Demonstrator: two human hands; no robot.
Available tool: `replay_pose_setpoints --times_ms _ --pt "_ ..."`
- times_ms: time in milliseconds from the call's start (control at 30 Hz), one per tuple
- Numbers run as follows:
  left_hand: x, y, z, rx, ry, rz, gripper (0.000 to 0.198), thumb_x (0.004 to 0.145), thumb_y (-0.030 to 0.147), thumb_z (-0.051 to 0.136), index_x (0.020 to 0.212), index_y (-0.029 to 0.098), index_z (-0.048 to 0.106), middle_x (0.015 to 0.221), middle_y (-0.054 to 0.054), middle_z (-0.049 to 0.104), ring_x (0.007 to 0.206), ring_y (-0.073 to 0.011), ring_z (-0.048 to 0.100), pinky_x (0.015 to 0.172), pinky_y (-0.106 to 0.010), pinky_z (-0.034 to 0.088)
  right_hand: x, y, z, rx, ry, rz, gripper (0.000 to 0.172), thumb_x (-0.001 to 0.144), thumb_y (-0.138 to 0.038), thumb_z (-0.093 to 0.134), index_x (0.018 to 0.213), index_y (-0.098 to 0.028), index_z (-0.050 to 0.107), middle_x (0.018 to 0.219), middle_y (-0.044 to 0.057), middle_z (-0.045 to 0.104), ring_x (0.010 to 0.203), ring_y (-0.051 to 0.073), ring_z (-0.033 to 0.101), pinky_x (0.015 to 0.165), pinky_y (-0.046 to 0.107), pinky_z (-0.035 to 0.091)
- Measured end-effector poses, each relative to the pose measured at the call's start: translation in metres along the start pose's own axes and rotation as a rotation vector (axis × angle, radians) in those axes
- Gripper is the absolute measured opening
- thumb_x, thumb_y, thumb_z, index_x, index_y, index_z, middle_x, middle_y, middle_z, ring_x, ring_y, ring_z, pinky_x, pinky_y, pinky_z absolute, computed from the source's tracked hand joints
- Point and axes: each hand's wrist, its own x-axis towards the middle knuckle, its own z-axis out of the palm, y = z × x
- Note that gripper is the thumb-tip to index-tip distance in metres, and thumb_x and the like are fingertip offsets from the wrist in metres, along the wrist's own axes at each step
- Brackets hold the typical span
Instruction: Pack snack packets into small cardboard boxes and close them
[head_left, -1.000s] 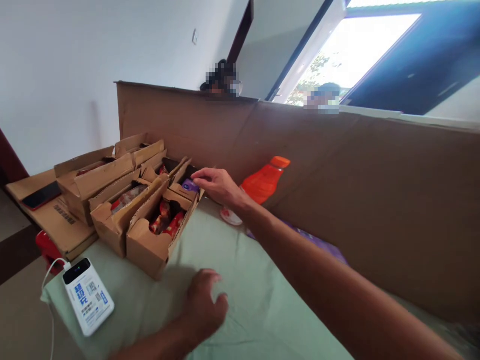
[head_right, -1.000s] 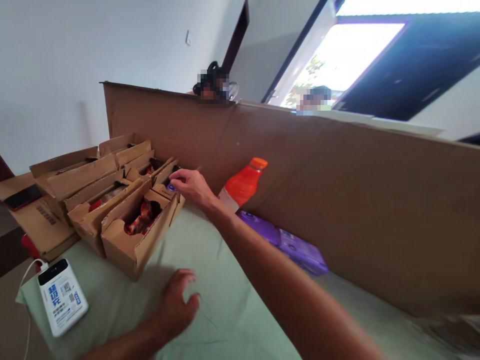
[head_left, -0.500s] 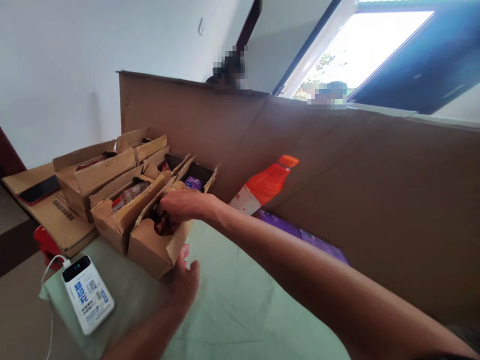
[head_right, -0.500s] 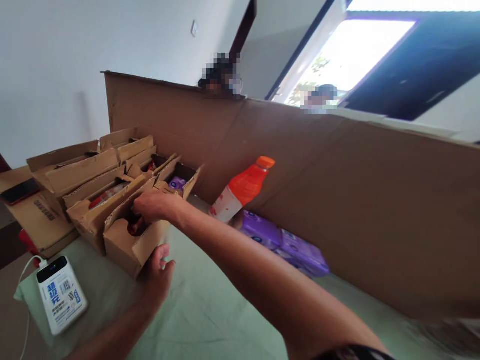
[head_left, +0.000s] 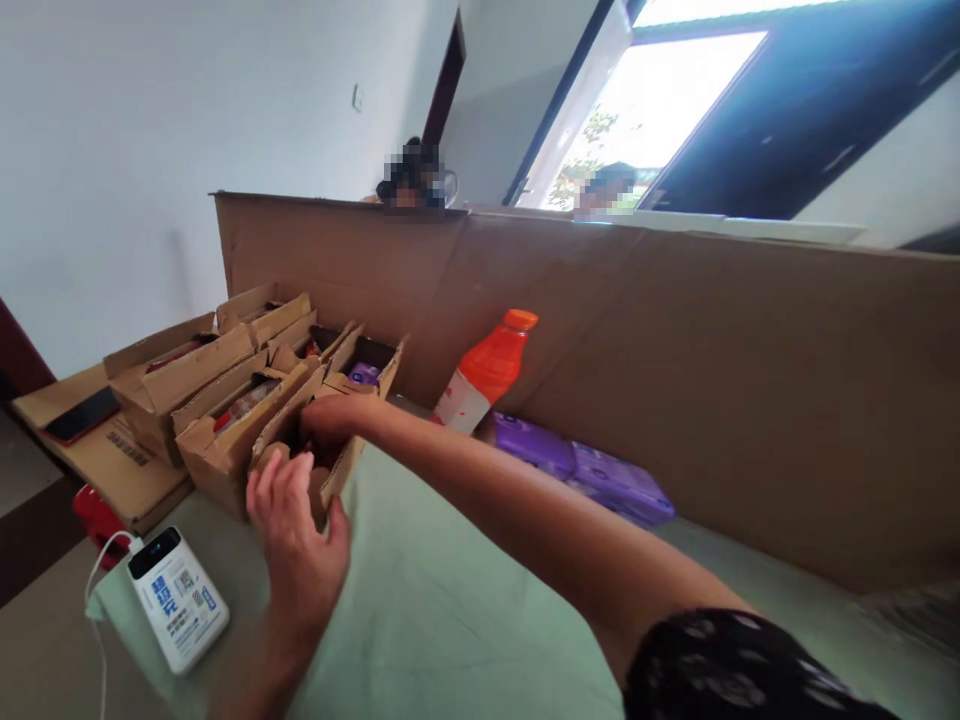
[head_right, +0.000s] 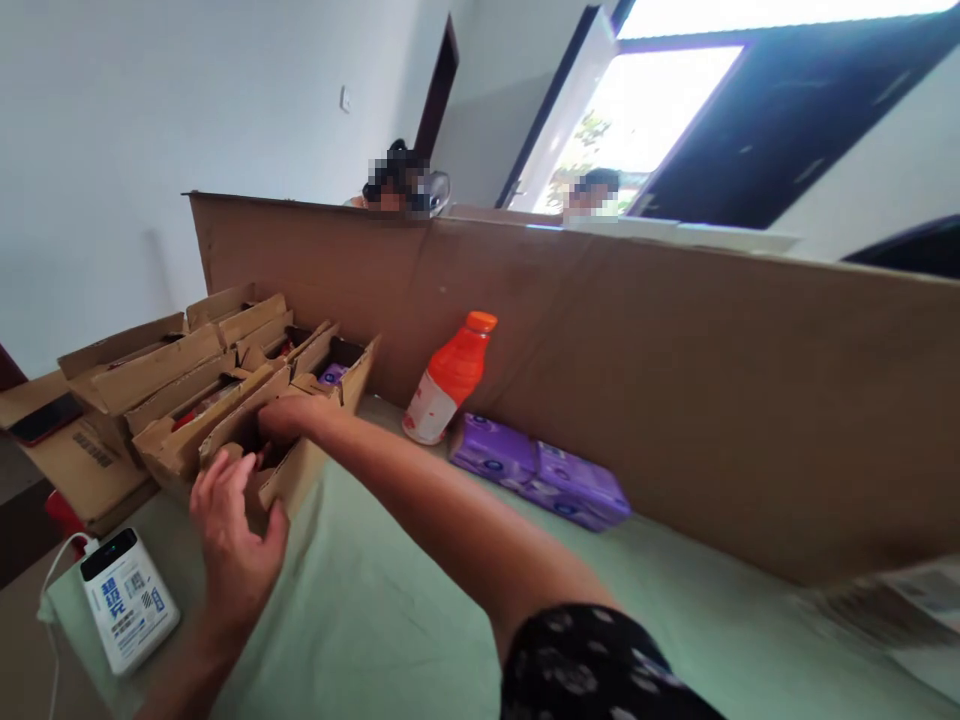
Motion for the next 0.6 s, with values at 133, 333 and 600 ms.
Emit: replay_pose_setpoints --times_ms 133,333,600 --pt "0.0 -0.02 0.01 0.021 -0.01 0.05 0.026 0.092 0.017 0.059 0.118 0.018 0.058 0.101 -0.009 0.071 0.101 -0.0267 0.066 0.107 -0.054 0.042 0.002 -0.008 0.007 -0.001 0.185 0.03 0.026 0.087 -0.008 0.059 0.102 -0.009 0.08 0.107 0.018 0.077 0.099 0.026 0.071 0.076 0.028 0.047" --pt "0.0 -0.022 -0.002 0.1 0.072 0.164 0.007 0.091 0.019 0.065 0.092 0.021 0.06 0.076 -0.003 0.067 0.084 -0.0252 0.063 0.084 -0.04 0.045 -0.03 -0.001 -0.001 0.153 0.519 0.089 0.029 0.094 -0.01 0.054 0.11 -0.016 0.077 0.117 0.008 0.075 0.111 0.02 0.067 0.09 0.024 0.047" --pt "0.001 -0.033 0.006 0.1 0.106 0.198 0.01 0.086 0.022 0.072 0.091 0.021 0.063 0.09 -0.008 0.069 0.085 -0.0258 0.062 0.081 -0.041 0.045 -0.148 0.041 0.02 0.736 1.452 0.251 0.026 0.102 -0.028 0.042 0.107 -0.017 0.065 0.1 0.005 0.069 0.087 0.014 0.066 0.08 0.027 0.054"
